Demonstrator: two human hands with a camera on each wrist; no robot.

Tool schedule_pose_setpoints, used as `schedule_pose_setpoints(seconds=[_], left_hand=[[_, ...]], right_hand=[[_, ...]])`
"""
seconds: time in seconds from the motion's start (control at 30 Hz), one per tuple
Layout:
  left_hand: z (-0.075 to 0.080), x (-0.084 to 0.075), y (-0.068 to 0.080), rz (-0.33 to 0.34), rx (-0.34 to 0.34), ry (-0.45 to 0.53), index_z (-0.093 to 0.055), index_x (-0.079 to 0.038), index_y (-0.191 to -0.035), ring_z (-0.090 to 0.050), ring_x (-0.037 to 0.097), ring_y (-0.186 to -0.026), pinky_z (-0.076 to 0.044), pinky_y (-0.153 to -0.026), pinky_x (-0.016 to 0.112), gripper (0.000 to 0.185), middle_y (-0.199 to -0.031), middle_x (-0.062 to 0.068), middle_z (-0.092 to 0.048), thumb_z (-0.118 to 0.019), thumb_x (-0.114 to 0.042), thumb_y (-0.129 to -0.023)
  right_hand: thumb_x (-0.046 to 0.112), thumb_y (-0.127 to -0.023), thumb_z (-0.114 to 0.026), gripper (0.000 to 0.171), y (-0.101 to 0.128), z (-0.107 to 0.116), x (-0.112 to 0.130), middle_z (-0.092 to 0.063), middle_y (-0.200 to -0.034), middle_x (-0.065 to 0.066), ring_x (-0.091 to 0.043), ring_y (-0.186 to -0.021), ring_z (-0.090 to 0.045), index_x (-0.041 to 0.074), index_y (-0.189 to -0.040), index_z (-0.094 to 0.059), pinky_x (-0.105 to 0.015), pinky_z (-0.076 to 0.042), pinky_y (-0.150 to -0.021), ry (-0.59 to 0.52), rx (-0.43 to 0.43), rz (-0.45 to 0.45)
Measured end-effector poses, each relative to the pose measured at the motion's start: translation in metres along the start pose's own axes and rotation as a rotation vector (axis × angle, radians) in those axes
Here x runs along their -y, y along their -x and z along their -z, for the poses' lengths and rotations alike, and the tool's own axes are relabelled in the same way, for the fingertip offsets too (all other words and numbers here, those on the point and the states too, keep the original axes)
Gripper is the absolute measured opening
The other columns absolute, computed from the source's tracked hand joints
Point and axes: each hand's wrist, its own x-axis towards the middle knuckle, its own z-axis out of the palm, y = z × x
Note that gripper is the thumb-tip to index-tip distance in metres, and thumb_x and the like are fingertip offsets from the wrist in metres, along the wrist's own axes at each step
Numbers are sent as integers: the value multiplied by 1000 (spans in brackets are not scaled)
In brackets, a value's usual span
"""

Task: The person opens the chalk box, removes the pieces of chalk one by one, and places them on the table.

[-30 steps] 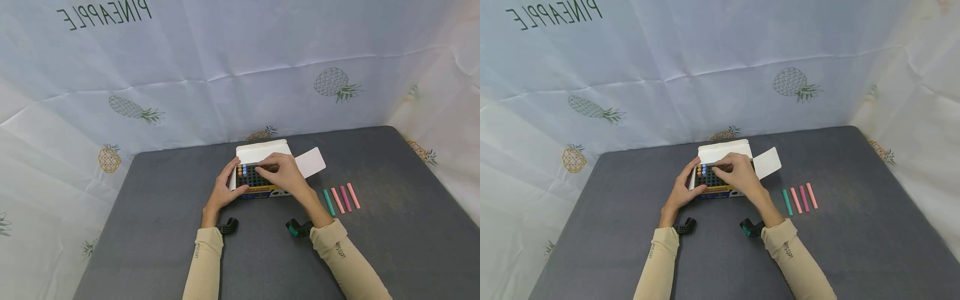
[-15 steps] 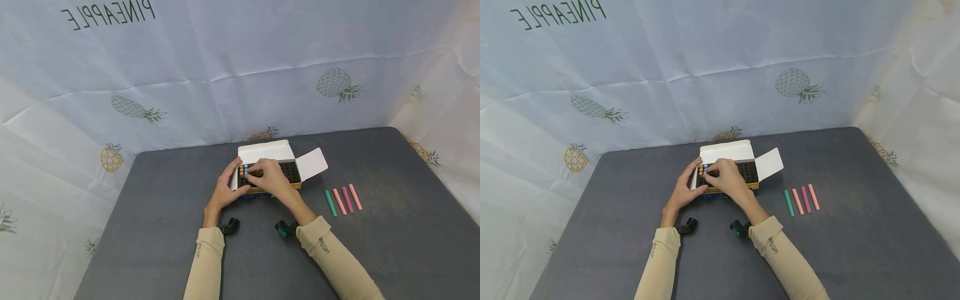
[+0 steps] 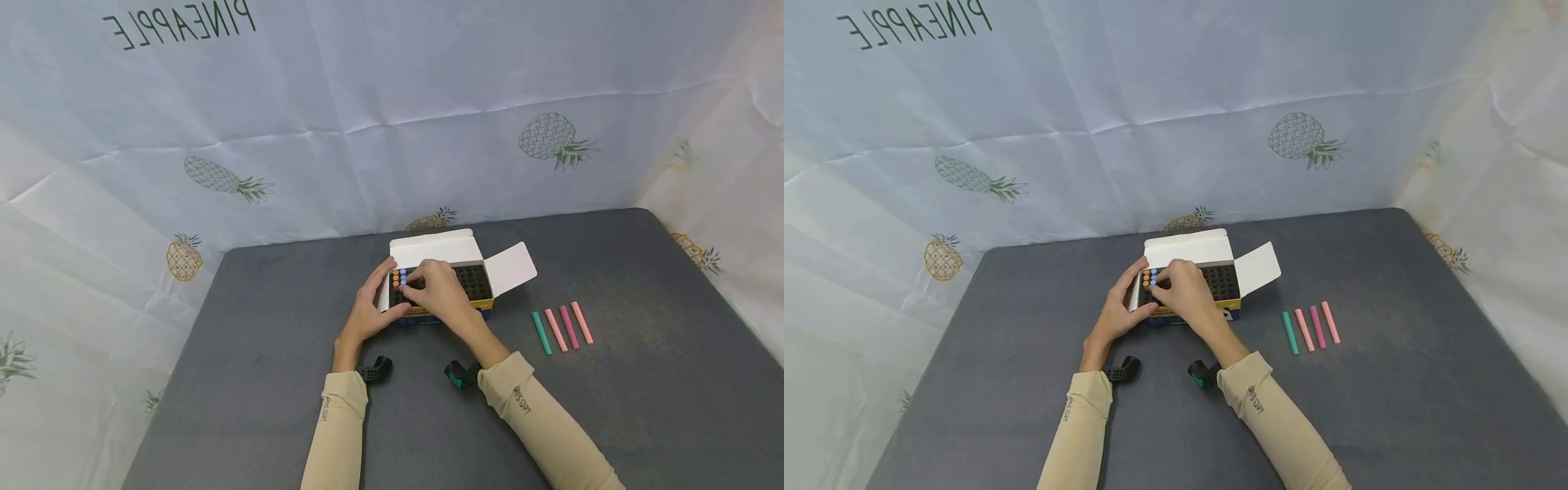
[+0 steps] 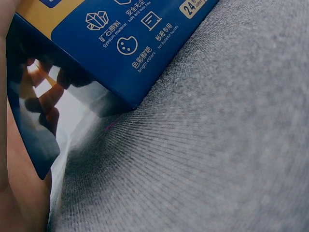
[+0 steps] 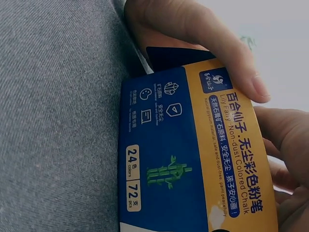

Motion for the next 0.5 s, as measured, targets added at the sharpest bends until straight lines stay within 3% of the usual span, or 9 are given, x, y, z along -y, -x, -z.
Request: schedule_pose_setpoints(seconds=[0.17, 0.33, 0.5], left_hand=[[-1, 2, 1, -11, -8, 10, -39, 6, -154, -29, 46, -154, -30, -122, 65, 80, -165, 28, -30, -79, -18, -89], [-2, 6, 1, -26, -17, 26, -39, 5, -154, -29, 46, -153, -29, -121, 66, 81, -165, 28, -30, -79, -27, -91], [-2, 6, 1, -26, -15, 30, -40, 5, -154, -29, 45, -154, -29, -121, 66, 81, -165, 28, -30, -79, -26, -90]], right_hand=[[10, -88, -79, 13, 0, 0, 0, -75, -91, -14, -21, -74, -66, 0, -96, -82, -32, -54, -65, -15, -35, 51], [8, -89, -78, 14, -1, -1, -1, -73, -91, -15, -24, -73, -68, -2, -97, -81, -35, -58, -65, -84, -136, 140], [9, -90, -78, 17, -3, -4, -5, -75, -91, -17, -26, -74, -72, -3, -102, -81, -36, -62, -67, -184, -175, 127]])
